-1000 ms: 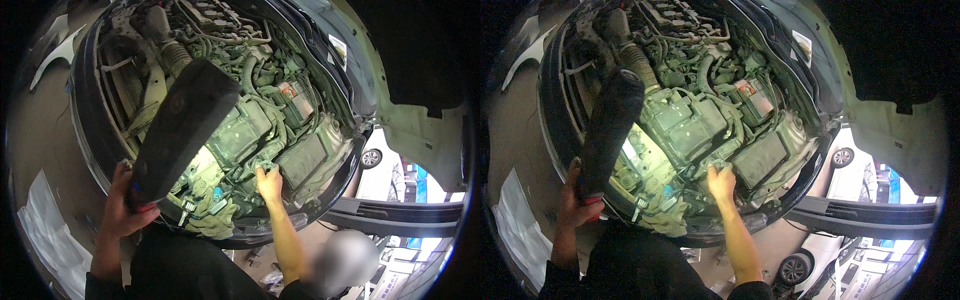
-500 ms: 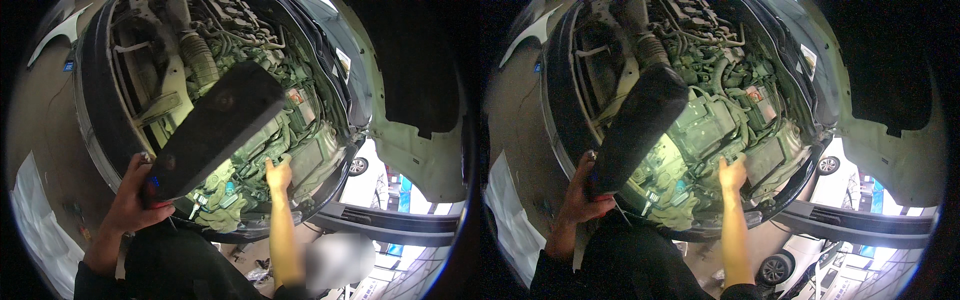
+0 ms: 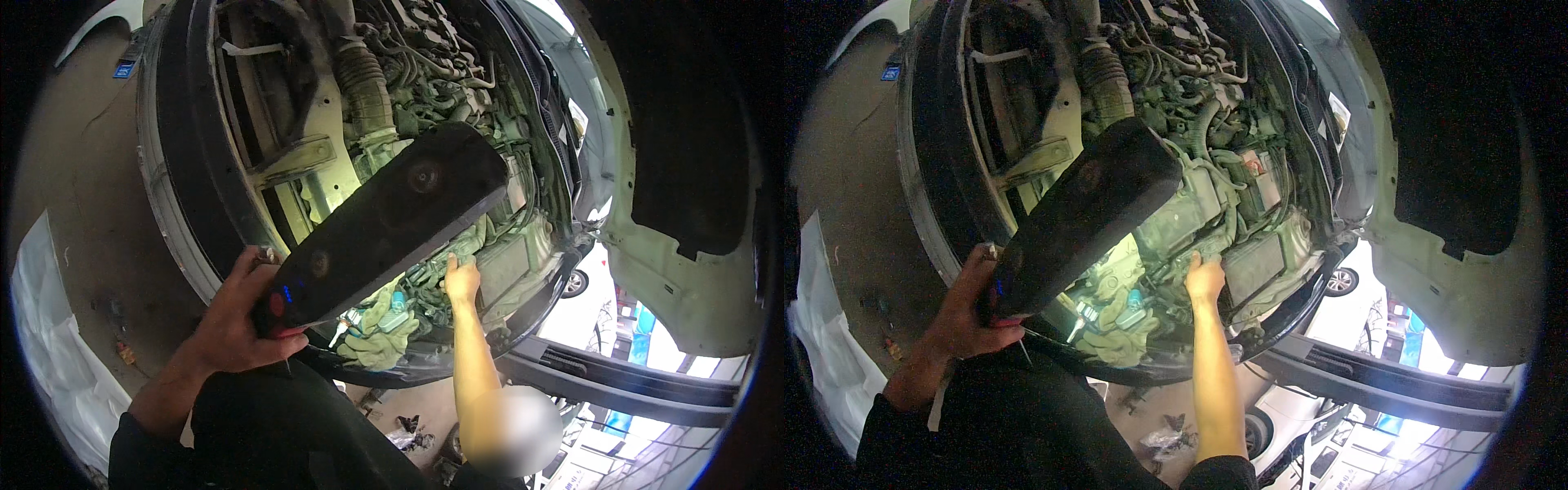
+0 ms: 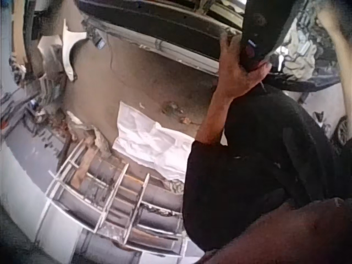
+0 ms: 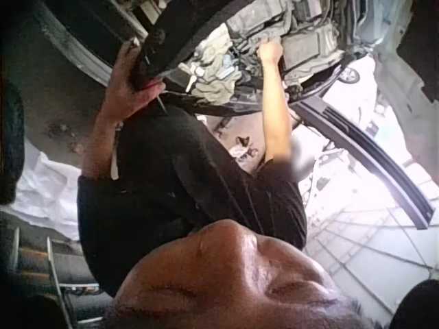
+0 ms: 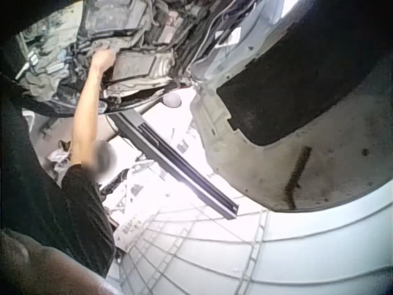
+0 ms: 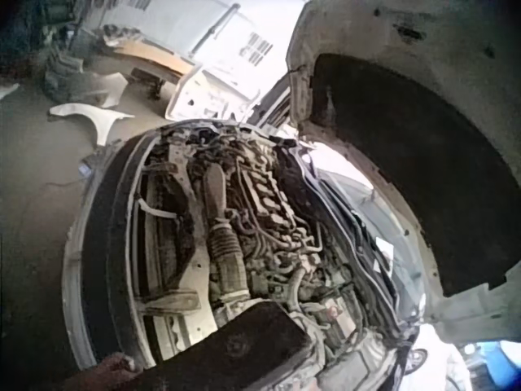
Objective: The person works under the hood of a car, using a work light to illuminate the engine bay. They manipulate wires and connectors with both hands, occasionally using a wrench to tighten or loosen components. The task involves careful handling of engine parts and electrical connections.
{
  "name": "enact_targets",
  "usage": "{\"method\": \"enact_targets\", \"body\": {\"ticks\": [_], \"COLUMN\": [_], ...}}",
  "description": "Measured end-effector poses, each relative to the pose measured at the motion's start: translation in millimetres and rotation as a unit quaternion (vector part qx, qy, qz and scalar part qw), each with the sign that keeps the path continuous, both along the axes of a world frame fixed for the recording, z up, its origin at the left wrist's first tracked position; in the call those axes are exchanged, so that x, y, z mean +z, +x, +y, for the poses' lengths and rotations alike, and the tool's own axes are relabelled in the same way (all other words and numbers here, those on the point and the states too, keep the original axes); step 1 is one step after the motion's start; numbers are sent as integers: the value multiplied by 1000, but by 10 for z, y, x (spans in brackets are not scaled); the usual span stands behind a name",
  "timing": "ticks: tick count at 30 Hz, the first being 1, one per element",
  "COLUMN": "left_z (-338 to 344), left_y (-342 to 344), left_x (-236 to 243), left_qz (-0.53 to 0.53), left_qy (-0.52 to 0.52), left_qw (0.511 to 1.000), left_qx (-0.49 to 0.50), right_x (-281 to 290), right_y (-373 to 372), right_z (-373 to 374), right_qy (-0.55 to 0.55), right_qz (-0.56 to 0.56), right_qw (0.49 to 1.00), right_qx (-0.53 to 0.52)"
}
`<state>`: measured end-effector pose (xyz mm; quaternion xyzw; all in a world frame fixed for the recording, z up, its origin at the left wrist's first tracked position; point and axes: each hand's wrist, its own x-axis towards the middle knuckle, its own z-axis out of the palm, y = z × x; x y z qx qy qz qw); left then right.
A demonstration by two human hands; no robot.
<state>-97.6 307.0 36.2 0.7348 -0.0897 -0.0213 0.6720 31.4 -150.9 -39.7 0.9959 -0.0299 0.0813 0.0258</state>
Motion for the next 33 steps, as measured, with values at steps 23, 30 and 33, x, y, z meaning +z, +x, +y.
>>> {"method": "enact_targets", "body": {"ticks": [23,30,33], "left_z": [-7,8,80], "left_y": [462,363,297], "left_x": [-127,-131,-117], "left_qz": [45,50,53], "left_qy": [-19,-43,-5], "left_qw": [997,996,997], "left_qx": [-62,-60,-48], "right_x": [24,188,702], "right_y": [60,-23,2], "right_z": [204,203,666], "right_qy": [244,65,-75], "right_qz": [149,194,280], "right_qw": [933,977,957], "right_qx": [-219,-56,-15]}}
